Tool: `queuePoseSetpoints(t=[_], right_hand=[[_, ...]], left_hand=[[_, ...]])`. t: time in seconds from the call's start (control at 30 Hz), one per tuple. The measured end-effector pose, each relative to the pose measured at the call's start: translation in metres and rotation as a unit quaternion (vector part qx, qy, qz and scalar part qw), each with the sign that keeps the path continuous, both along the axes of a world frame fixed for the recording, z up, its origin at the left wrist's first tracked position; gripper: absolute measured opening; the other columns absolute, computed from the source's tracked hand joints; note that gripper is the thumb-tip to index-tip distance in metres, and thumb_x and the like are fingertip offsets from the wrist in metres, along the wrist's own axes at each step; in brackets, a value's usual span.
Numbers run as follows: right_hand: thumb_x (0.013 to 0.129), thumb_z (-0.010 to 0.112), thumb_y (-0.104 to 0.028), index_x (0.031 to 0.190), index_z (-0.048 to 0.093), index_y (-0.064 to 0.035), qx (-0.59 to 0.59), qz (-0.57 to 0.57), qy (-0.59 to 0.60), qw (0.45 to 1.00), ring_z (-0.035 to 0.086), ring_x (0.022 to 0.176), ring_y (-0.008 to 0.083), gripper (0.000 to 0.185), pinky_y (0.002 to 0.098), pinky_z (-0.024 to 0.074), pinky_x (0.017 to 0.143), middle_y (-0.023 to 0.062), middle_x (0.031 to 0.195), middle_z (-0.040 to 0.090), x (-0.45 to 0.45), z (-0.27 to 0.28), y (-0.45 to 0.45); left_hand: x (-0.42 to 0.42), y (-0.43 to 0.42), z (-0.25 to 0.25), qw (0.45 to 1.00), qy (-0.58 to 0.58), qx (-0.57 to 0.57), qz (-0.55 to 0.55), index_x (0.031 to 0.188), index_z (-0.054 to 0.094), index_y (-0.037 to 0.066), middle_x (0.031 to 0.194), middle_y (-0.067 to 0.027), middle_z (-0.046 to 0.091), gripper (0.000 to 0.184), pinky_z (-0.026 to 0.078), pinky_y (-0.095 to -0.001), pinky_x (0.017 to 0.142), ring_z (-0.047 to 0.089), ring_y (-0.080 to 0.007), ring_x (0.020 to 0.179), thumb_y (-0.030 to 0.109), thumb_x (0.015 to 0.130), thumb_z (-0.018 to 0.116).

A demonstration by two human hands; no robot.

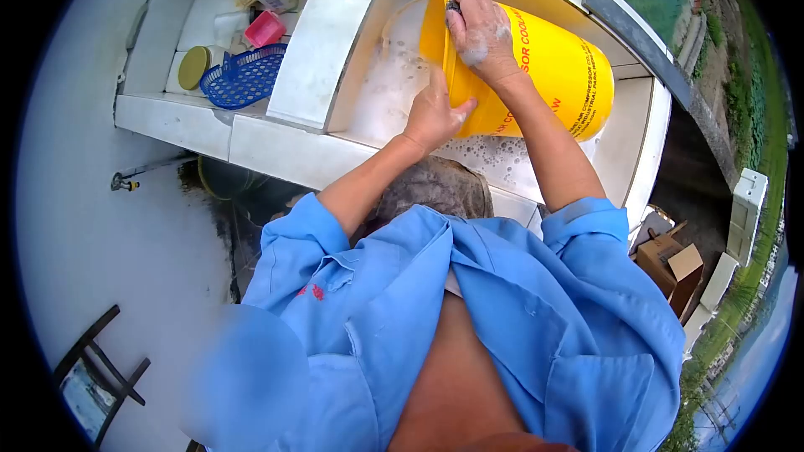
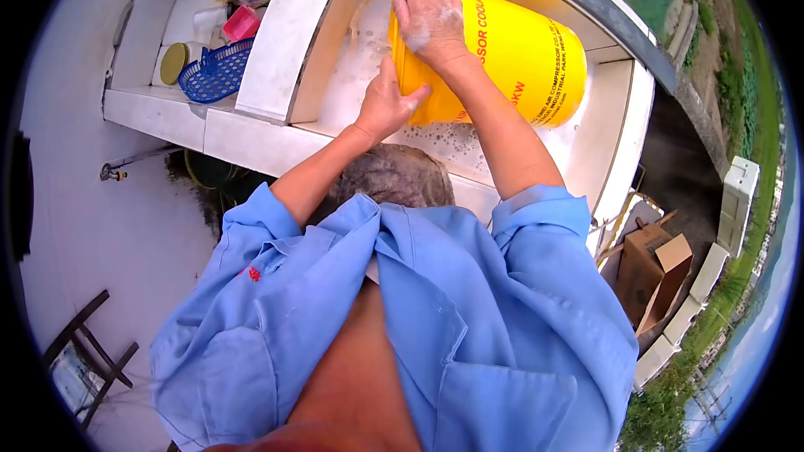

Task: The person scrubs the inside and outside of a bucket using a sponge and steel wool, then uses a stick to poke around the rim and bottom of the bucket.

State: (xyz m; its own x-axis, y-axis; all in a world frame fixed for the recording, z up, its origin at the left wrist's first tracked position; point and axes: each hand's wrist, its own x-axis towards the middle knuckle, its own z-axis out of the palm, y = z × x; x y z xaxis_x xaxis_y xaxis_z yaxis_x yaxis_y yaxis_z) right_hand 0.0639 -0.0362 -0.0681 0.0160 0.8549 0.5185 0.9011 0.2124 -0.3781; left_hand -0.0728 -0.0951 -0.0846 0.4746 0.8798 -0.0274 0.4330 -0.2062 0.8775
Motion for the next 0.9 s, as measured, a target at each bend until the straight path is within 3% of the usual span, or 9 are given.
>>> queuePoseSetpoints(t=[0.03, 0.1, 0.17, 0.3, 0.37, 0.43, 0.57, 0.77, 0.9], right_hand=[[0.08, 0.058, -0.024, 0.099, 0.057, -0.0056, -0.021, -0.026, 0.038, 0.999, 0.053, 0.097, 0.033, 0.026, 0.0434, 0.0412, 0.085, 0.0172, 0.103, 0.056, 0.01, -0.01, 0.031], [0.084, 0.047, -0.029, 0.106, 0.06, -0.0068, -0.257, -0.085, 0.036, 0.962, 0.055, 0.096, 0.0351, 0.034, 0.0399, 0.0439, 0.084, 0.02, 0.105, 0.059, 0.033, -0.028, 0.089], [0.083, 0.044, -0.035, 0.102, 0.063, -0.0079, -0.406, 0.009, -0.062, 0.912, 0.056, 0.097, 0.0343, 0.038, 0.0369, 0.0439, 0.086, 0.0204, 0.103, 0.06, 0.075, -0.081, 0.152], [0.082, 0.046, -0.037, 0.099, 0.064, -0.0051, -0.393, 0.009, -0.238, 0.888, 0.057, 0.095, 0.033, 0.04, 0.0353, 0.0444, 0.084, 0.0202, 0.103, 0.061, 0.088, -0.097, 0.163], [0.083, 0.046, -0.039, 0.096, 0.062, -0.0011, -0.213, -0.115, -0.007, 0.97, 0.057, 0.093, 0.0341, 0.043, 0.0389, 0.0442, 0.082, 0.0213, 0.101, 0.06, 0.088, -0.092, 0.125], [0.083, 0.051, -0.036, 0.09, 0.061, 0.0009, -0.142, -0.159, 0.024, 0.977, 0.055, 0.089, 0.0356, 0.039, 0.0418, 0.0436, 0.08, 0.021, 0.095, 0.059, 0.048, -0.017, 0.049], [0.077, 0.061, -0.021, 0.085, 0.057, -0.002, 0.034, -0.115, 0.037, 0.992, 0.052, 0.081, 0.0329, 0.021, 0.0401, 0.0444, 0.073, 0.0167, 0.085, 0.053, 0.017, 0.008, -0.046], [0.075, 0.065, -0.016, 0.088, 0.057, -0.002, 0.056, -0.091, 0.147, 0.983, 0.05, 0.082, 0.0305, 0.021, 0.0388, 0.0427, 0.075, 0.0145, 0.087, 0.052, 0.019, 0.006, -0.124], [0.075, 0.065, -0.015, 0.095, 0.059, -0.0039, 0.045, -0.204, 0.092, 0.974, 0.052, 0.088, 0.0295, 0.023, 0.0392, 0.0402, 0.084, 0.0128, 0.094, 0.054, 0.04, 0.0, -0.132]], left_hand=[[-0.003, -0.004, -0.001, 1.0, 0.005, 0.004, -0.001, 0.106, 0.033, -0.001, 0.087, -0.0298, 0.059, 0.049, 0.047, -0.0472, 0.069, 0.057, -0.0462, 0.081, 0.021, 0.078, 0.066], [-0.015, -0.024, -0.013, 0.998, 0.061, -0.023, -0.014, 0.103, 0.034, -0.003, 0.087, -0.0297, 0.059, 0.052, 0.048, -0.0448, 0.069, 0.058, -0.0455, 0.082, 0.02, 0.074, 0.07], [-0.026, -0.031, -0.018, 0.997, 0.08, 0.014, -0.02, 0.104, 0.032, -0.002, 0.075, -0.0285, 0.057, 0.054, 0.047, -0.0477, 0.06, 0.057, -0.0453, 0.069, 0.025, 0.075, 0.069], [-0.038, -0.023, -0.009, 0.994, 0.097, -0.032, -0.034, 0.103, 0.034, -0.001, 0.085, -0.0289, 0.059, 0.05, 0.049, -0.0448, 0.069, 0.058, -0.0448, 0.08, 0.02, 0.075, 0.069], [-0.037, -0.022, -0.011, 0.994, 0.091, -0.029, -0.049, 0.103, 0.033, -0.001, 0.084, -0.0287, 0.059, 0.05, 0.049, -0.0449, 0.069, 0.058, -0.0447, 0.079, 0.02, 0.075, 0.069], [-0.033, -0.022, -0.011, 0.996, 0.076, -0.001, -0.053, 0.105, 0.032, -0.001, 0.078, -0.0285, 0.058, 0.054, 0.048, -0.0472, 0.062, 0.057, -0.0454, 0.072, 0.022, 0.074, 0.07], [-0.014, -0.034, -0.01, 0.994, 0.063, -0.031, -0.079, 0.106, 0.032, -0.001, 0.079, -0.0288, 0.059, 0.054, 0.048, -0.0471, 0.064, 0.058, -0.0451, 0.075, 0.02, 0.073, 0.07], [-0.001, -0.012, -0.002, 0.995, -0.001, -0.063, -0.078, 0.11, 0.039, 0.0, 0.093, -0.0235, 0.061, 0.051, 0.049, -0.0398, 0.073, 0.062, -0.0367, 0.085, 0.014, 0.072, 0.07], [0.003, -0.01, 0.004, 0.995, 0.013, -0.054, -0.078, 0.106, 0.04, -0.001, 0.098, -0.0223, 0.06, 0.047, 0.049, -0.0377, 0.077, 0.061, -0.0337, 0.09, 0.013, 0.073, 0.07]])
